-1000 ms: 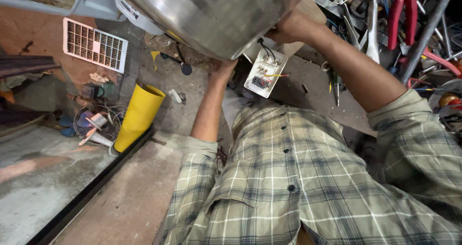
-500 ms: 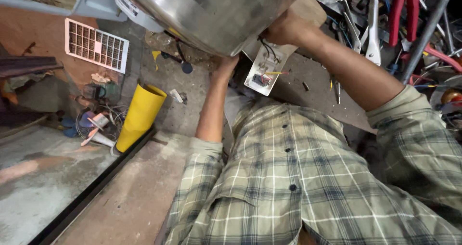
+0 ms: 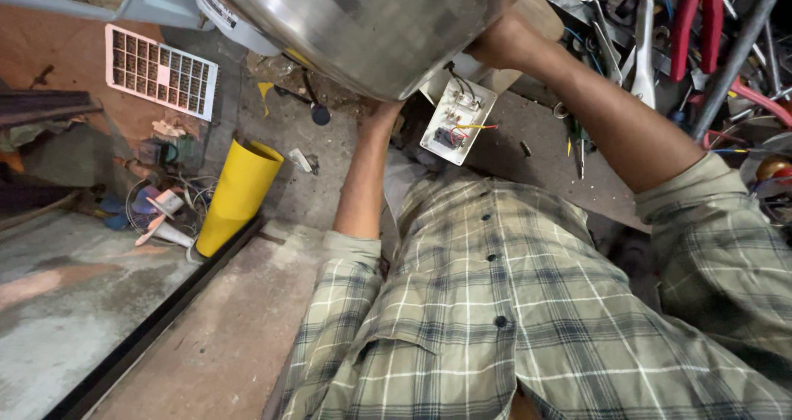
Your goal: The person uses pliers to work on the motor of a stainless steel mixer jar, then removes the motor unit and handles its wiring. They open a white switch box, use a screwdriver on it, and manipulate the wires and components inside while the mixer body rests on the workbench.
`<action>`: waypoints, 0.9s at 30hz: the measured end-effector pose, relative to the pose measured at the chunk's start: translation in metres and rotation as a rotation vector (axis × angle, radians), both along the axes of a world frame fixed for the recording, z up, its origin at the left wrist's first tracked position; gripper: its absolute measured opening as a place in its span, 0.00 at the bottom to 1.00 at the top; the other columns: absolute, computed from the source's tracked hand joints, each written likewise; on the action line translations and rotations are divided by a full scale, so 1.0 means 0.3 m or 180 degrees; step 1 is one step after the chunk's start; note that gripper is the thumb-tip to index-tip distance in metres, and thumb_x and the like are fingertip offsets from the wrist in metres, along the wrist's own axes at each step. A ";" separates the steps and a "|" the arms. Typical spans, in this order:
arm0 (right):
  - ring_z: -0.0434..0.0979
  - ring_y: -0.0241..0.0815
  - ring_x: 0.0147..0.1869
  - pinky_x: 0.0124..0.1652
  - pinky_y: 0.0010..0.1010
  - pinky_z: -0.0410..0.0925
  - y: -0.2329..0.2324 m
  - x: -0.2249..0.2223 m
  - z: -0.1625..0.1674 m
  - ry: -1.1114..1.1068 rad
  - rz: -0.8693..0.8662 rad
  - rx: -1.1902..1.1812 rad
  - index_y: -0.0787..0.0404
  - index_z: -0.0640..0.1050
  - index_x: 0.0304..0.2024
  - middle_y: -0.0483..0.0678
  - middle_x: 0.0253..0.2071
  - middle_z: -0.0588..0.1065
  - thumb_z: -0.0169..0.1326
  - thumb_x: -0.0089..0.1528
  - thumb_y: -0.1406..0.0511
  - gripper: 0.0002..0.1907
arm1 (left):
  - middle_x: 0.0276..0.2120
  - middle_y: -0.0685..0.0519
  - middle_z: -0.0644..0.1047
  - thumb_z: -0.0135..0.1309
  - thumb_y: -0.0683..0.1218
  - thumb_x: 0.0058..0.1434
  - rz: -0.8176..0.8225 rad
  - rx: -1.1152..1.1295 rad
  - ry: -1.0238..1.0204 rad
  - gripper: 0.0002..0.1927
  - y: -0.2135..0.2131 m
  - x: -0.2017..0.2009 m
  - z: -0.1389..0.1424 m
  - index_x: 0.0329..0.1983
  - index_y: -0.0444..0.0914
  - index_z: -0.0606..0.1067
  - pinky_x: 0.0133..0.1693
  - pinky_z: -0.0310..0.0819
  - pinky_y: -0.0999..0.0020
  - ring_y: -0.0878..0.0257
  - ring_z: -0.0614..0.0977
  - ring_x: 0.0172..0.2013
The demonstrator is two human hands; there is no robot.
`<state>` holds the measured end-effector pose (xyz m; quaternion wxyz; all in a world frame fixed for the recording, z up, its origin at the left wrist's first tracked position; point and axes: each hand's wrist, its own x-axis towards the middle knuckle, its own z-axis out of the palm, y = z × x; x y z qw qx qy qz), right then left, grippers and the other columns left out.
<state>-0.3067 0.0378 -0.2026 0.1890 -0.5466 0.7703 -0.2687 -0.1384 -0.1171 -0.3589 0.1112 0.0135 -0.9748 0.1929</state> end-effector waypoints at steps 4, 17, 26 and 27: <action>0.79 0.57 0.57 0.58 0.42 0.71 -0.007 0.000 -0.022 0.0243 0.0084 0.0533 0.59 0.81 0.55 0.57 0.54 0.79 0.59 0.64 0.68 0.16 | 0.71 0.46 0.67 0.53 0.58 0.72 0.0283 0.3408 0.0171 0.31 0.003 0.002 -0.007 0.72 0.38 0.65 0.73 0.55 0.53 0.51 0.64 0.72; 0.73 0.65 0.63 0.61 0.48 0.68 -0.003 0.031 0.003 0.0040 -0.0134 -0.0569 0.67 0.77 0.59 0.64 0.58 0.75 0.63 0.63 0.68 0.22 | 0.70 0.47 0.68 0.50 0.58 0.71 0.0107 0.0585 -0.0160 0.29 0.002 0.033 0.017 0.71 0.39 0.68 0.72 0.52 0.51 0.50 0.64 0.72; 0.75 0.62 0.62 0.60 0.48 0.68 0.010 0.021 -0.029 0.0014 -0.0302 0.0031 0.62 0.79 0.58 0.60 0.57 0.77 0.61 0.66 0.68 0.16 | 0.70 0.45 0.69 0.51 0.55 0.70 0.0207 0.1382 -0.0079 0.27 0.001 0.019 0.014 0.69 0.39 0.70 0.71 0.54 0.51 0.47 0.65 0.71; 0.76 0.62 0.60 0.59 0.48 0.69 0.011 0.024 -0.029 -0.0171 -0.0400 0.0272 0.61 0.79 0.57 0.60 0.56 0.77 0.61 0.67 0.67 0.16 | 0.70 0.45 0.69 0.51 0.54 0.70 0.0149 0.0796 -0.0152 0.27 0.002 0.029 0.014 0.69 0.39 0.70 0.71 0.55 0.51 0.47 0.65 0.71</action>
